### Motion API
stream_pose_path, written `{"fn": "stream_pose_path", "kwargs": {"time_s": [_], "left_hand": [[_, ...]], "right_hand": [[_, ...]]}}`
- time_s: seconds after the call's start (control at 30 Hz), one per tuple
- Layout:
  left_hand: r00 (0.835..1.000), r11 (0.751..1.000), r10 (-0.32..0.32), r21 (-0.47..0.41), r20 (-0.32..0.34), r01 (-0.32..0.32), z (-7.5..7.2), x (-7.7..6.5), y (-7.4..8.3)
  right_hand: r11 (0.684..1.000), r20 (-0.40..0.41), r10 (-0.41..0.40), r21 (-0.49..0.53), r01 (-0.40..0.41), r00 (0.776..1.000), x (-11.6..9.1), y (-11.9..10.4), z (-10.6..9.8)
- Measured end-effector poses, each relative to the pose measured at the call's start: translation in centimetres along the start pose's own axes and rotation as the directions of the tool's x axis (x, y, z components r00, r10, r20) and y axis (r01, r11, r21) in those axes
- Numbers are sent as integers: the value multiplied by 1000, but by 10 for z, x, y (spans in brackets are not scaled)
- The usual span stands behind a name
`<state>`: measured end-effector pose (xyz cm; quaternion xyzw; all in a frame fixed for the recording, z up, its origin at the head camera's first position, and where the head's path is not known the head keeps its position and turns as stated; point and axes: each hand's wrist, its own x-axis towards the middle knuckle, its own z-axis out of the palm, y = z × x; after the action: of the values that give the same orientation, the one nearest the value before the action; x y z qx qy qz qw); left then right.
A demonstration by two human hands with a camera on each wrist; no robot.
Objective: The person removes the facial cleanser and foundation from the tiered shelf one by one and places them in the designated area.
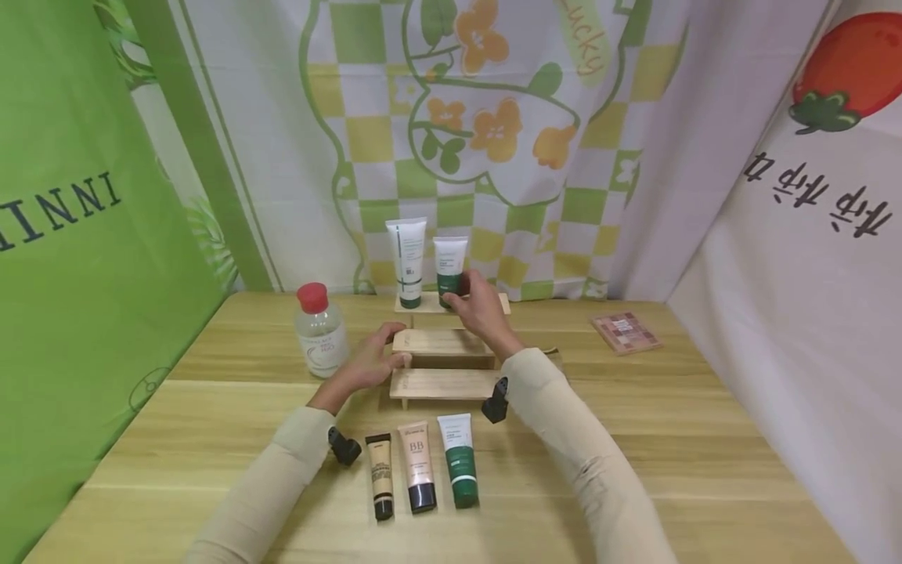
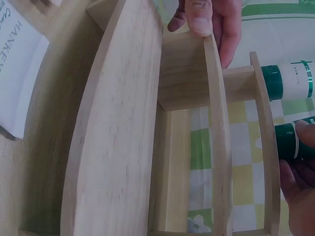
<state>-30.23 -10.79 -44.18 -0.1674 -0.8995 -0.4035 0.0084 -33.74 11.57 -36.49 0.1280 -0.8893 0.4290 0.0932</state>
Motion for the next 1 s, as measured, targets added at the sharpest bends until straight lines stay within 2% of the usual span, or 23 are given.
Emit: {"fn": "stream_pose_path", "kwargs": {"time_s": [0.2,0.4,0.6,0.73,0.87,1.0], "left_hand": [[1000,1000,-2,21,-2,2,3,0,0],[1000,999,-3,32,3,3,1,0,2],[1000,1000,-6,20,8,6,1,-1,4],[1000,1000,-2,21,17,2,2,-2,4],[1000,1000,1,17,7,-2,1,-3,4],[1000,1000,12,22,-3,-12,-1,-2,4]], "right_hand": [[998,-42,2,60,1,999,-5,-2,-6],[987,-72,-35,156,46,997,-30,-24,-33],[985,-43,-111,126,116,993,-77,-31,-63],[991,29,-108,79,105,994,-118,-27,-80],[998,82,-51,-17,52,995,-158,-16,-87],[997,138,48,-73,-39,989,-190,0,-82]]}}
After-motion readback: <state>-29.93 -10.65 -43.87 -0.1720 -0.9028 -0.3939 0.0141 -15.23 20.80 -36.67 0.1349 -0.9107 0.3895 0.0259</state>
